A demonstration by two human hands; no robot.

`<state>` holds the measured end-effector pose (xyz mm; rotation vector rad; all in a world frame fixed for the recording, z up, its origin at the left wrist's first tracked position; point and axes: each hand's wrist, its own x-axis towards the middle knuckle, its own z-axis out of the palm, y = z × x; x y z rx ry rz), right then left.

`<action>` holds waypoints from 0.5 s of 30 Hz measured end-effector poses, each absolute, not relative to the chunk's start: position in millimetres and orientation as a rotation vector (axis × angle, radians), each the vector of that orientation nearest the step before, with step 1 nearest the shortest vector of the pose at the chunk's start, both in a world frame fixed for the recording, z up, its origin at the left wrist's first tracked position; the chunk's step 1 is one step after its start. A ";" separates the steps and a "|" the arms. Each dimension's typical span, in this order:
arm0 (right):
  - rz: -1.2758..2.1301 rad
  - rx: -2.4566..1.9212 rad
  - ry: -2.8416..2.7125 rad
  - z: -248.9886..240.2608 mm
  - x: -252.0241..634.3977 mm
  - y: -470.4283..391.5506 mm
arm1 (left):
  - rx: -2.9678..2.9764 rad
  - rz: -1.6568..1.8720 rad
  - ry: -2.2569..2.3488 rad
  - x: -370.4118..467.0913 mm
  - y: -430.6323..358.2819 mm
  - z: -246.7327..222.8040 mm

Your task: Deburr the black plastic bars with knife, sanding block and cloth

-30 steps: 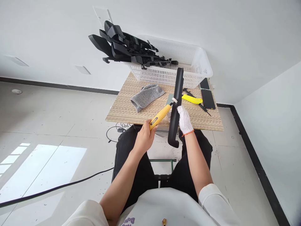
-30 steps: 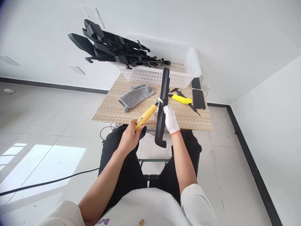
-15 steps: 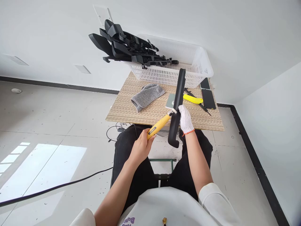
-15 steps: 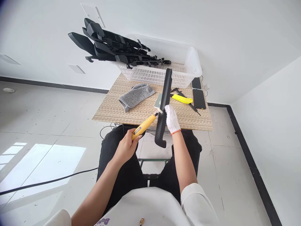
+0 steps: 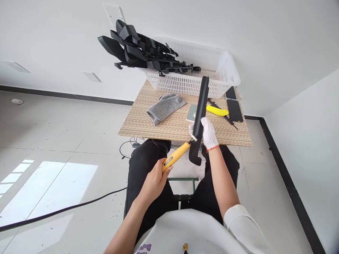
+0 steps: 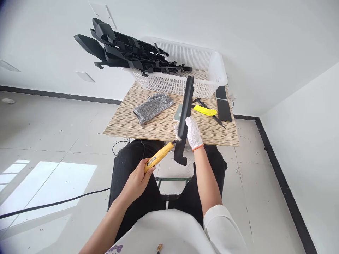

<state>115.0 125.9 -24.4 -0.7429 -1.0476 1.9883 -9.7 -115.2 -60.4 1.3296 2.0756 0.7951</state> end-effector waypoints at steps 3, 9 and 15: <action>1.984 -0.775 -1.057 -23.8 115.4 125.7 | 1.312 0.790 2.061 -11.6 -126.0 -58.3; 1.945 -0.805 -1.108 -18.3 116.1 121.7 | 1.297 0.739 2.059 -13.6 -145.8 -56.0; 1.922 -0.822 -1.117 -19.3 116.2 122.3 | 1.309 0.703 2.058 -11.4 -159.1 -56.7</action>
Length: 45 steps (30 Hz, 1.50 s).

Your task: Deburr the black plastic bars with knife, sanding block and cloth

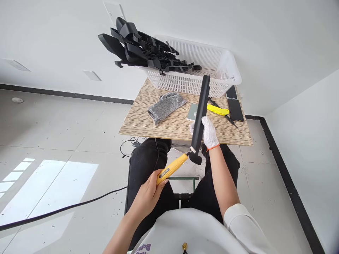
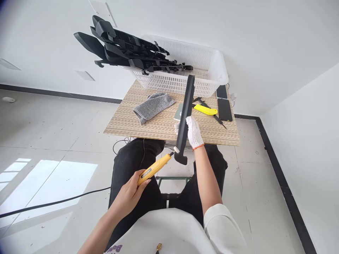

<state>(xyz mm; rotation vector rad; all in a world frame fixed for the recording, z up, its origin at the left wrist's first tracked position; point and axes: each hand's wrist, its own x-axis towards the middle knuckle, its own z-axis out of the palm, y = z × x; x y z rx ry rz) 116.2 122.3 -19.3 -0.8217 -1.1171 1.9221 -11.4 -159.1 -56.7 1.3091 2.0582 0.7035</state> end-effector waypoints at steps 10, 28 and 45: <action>1.953 -0.786 -1.090 -20.3 115.3 123.9 | 1.315 0.695 2.056 -7.3 -174.4 -60.9; 1.968 -0.772 -1.104 -27.6 116.3 126.8 | 1.304 0.687 2.078 -7.3 -162.7 -62.8; 1.979 -0.745 -1.095 -25.4 116.6 125.1 | 1.263 0.705 2.066 -5.5 -136.4 -57.7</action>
